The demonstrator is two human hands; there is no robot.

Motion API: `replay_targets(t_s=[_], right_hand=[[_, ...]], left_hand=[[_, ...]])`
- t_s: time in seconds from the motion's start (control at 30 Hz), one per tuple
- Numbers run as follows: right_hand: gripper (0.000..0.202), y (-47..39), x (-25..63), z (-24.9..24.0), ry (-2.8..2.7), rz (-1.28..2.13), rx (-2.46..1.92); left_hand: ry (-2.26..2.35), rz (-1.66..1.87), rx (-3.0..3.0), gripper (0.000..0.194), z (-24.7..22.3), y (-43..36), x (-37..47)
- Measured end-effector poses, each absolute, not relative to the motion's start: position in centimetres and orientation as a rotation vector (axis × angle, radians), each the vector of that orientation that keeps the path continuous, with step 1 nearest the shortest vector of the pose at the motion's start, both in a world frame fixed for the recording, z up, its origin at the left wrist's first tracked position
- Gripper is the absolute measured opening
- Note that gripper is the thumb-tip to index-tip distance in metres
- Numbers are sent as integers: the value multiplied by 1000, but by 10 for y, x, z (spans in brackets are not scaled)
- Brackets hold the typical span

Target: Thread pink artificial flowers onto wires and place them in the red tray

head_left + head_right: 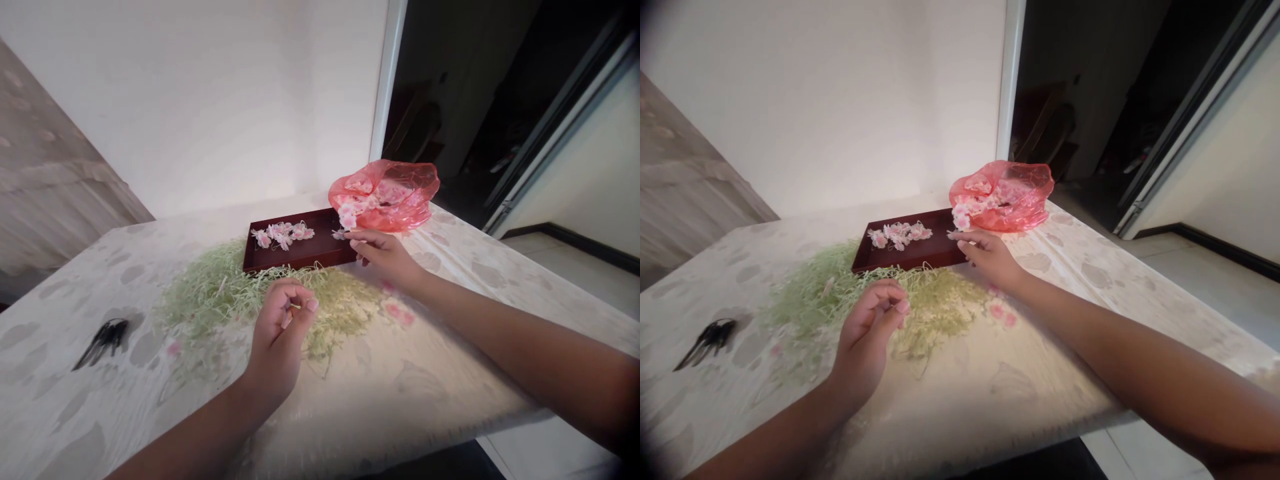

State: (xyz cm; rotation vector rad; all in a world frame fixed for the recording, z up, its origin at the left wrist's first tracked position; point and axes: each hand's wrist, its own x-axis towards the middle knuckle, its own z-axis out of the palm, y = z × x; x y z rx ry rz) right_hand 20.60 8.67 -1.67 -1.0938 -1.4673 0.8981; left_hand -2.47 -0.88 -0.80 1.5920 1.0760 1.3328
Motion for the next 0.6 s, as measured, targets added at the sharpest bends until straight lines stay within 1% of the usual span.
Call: replay_targets(t_s=[0.1, 0.23, 0.33, 0.47, 0.53, 0.6], right_hand=[[29, 90, 209, -16, -1351, 849, -1175], [21, 94, 219, -8, -1290, 691, -1271], [16, 97, 232, 0, -1337, 575, -1357], [8, 102, 250, 5, -1583, 517, -1488], [13, 106, 254, 2, -1695, 523, -1500], [31, 109, 254, -3, -1784, 467, -1423]], left_hand=[[1062, 1313, 1596, 7, -9, -8, -26], [1058, 1259, 1621, 9, -11, -7, -27], [1065, 1257, 1623, 7, -12, -7, -27], [1066, 1265, 1626, 6, -12, -7, -27], [1075, 1254, 1640, 6, -13, -7, -27], [1086, 1249, 1655, 5, -13, -7, -27]])
